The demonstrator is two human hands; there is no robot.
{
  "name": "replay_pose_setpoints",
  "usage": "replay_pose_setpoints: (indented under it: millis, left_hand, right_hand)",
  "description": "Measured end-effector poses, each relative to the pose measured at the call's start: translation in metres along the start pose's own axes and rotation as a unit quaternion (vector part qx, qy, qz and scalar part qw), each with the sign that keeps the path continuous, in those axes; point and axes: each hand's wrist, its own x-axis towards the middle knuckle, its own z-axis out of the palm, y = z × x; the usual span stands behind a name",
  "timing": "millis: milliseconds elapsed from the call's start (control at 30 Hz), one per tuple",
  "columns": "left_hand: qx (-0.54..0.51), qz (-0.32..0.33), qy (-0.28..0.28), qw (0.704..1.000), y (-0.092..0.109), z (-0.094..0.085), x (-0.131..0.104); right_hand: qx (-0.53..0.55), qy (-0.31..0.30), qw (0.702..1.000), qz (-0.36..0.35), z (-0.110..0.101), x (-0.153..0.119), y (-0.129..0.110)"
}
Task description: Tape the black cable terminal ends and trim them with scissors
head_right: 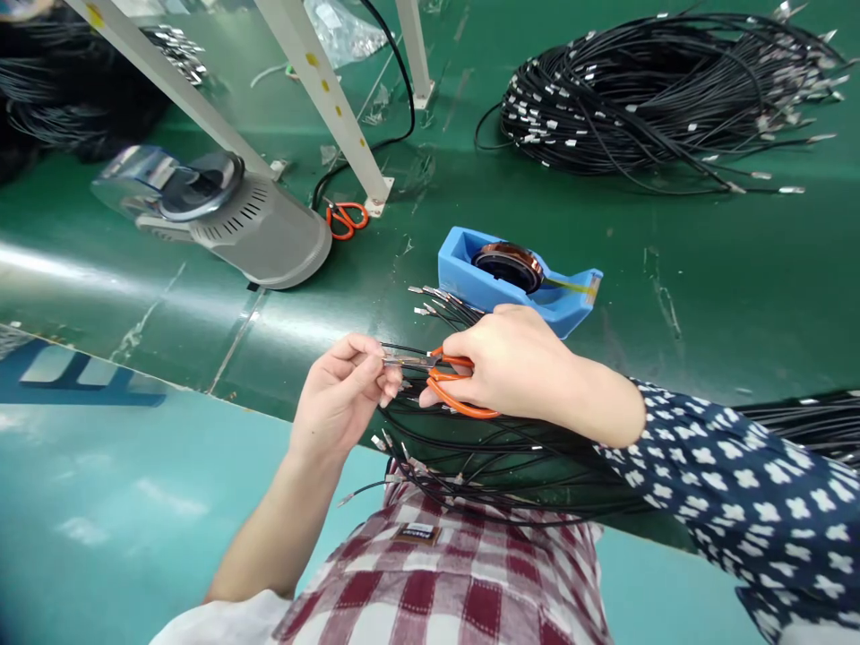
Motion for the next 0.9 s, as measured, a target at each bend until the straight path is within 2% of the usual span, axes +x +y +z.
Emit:
replay_pose_setpoints:
  millis: [300, 467, 633, 767, 900]
  left_hand:
    - [-0.006, 0.022, 0.009, 1.000, -0.005, 0.003, -0.003]
    - [-0.012, 0.045, 0.005, 0.999, -0.011, 0.003, -0.004]
    - [-0.004, 0.078, 0.005, 0.997, -0.010, 0.001, -0.006]
    - [0.032, 0.098, 0.005, 0.995, -0.010, -0.001, -0.009]
    - [0.097, 0.146, 0.049, 0.983, -0.013, -0.003, -0.013]
  right_hand:
    - [-0.023, -0.049, 0.998, -0.024, -0.006, 0.000, 0.000]
    - [0.006, -0.074, 0.997, 0.002, -0.003, 0.002, -0.002]
    - [0.102, -0.049, 0.992, 0.062, 0.003, -0.001, 0.004]
    - [0.054, -0.003, 0.997, 0.049, 0.005, -0.006, 0.008]
    - [-0.004, 0.033, 0.999, 0.021, 0.002, -0.010, 0.004]
